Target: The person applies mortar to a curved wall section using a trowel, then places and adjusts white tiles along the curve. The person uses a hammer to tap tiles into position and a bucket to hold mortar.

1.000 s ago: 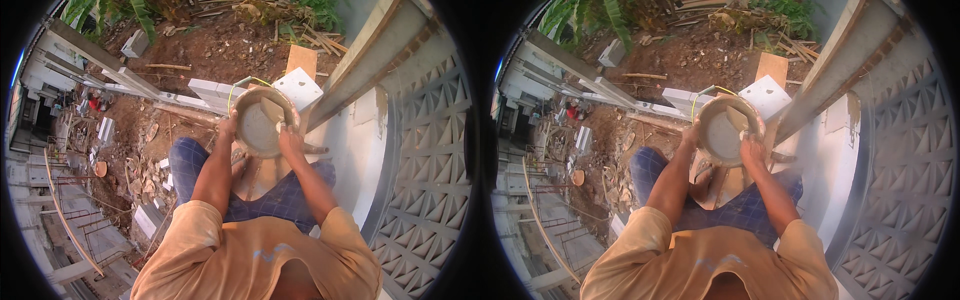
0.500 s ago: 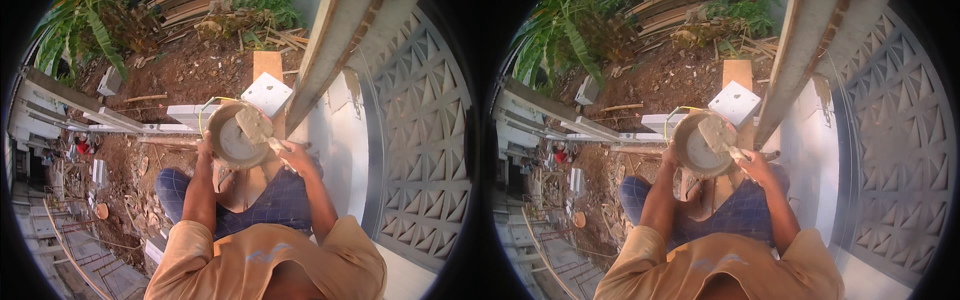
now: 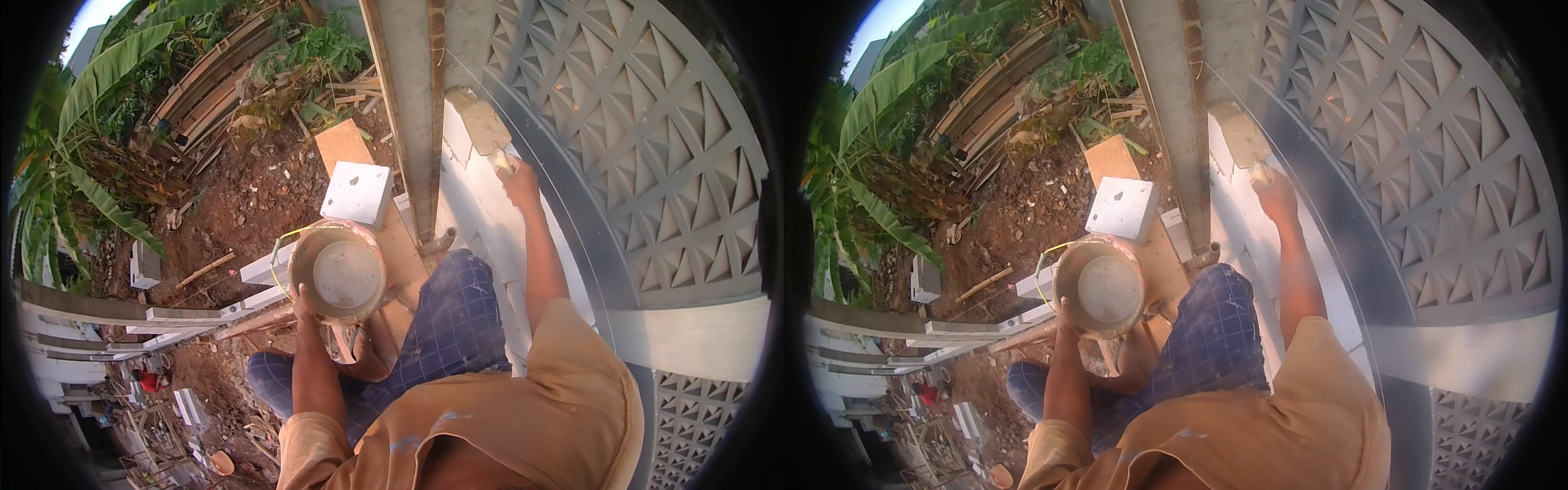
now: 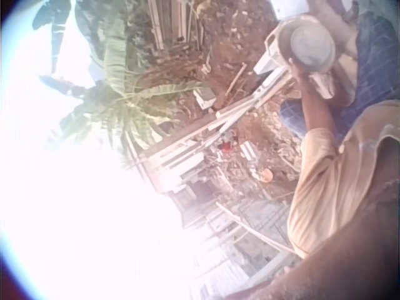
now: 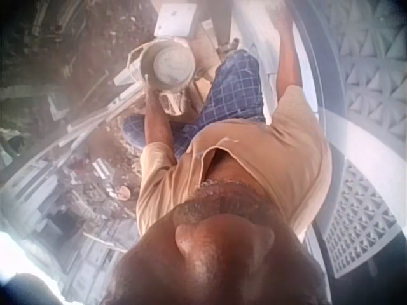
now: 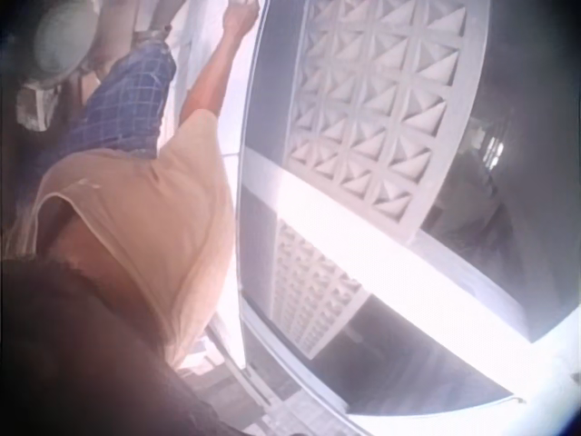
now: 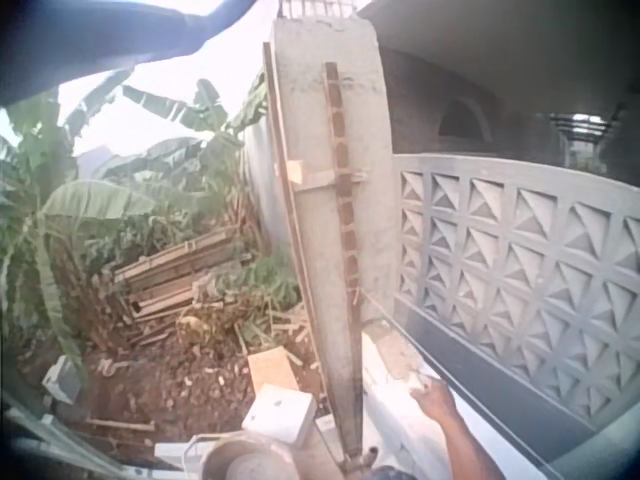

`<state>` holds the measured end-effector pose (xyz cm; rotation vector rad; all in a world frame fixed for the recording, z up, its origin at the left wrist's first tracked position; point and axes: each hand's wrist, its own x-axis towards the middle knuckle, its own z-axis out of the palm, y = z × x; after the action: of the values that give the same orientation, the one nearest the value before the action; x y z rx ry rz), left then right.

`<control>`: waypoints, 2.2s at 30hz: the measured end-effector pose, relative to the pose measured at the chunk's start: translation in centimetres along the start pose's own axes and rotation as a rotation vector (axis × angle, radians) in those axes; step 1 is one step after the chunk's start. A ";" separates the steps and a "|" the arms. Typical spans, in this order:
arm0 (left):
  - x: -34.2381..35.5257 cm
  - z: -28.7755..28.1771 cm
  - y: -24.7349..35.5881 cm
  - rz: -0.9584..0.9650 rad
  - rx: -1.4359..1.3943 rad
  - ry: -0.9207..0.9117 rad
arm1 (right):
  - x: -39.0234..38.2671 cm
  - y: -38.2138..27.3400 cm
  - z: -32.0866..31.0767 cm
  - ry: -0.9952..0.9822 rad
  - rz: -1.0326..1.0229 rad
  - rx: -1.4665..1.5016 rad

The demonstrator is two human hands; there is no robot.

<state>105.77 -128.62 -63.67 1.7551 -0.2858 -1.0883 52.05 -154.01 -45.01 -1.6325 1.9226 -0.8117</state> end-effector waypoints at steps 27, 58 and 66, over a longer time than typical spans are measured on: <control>-3.0 -2.3 -6.1 -0.036 -0.227 0.209 | 4.7 0.6 3.2 0.168 -0.045 -0.496; -8.0 1.8 -4.1 0.100 -0.391 0.061 | -19.6 -6.4 2.2 -0.378 -0.422 -0.085; -15.9 3.1 -1.5 0.355 -0.171 0.004 | -19.5 -11.7 12.1 -0.675 -0.829 -0.666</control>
<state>93.94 -119.92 -56.68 1.4850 -0.4691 -0.8266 71.87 -137.56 -45.49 -2.7079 1.0322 0.2148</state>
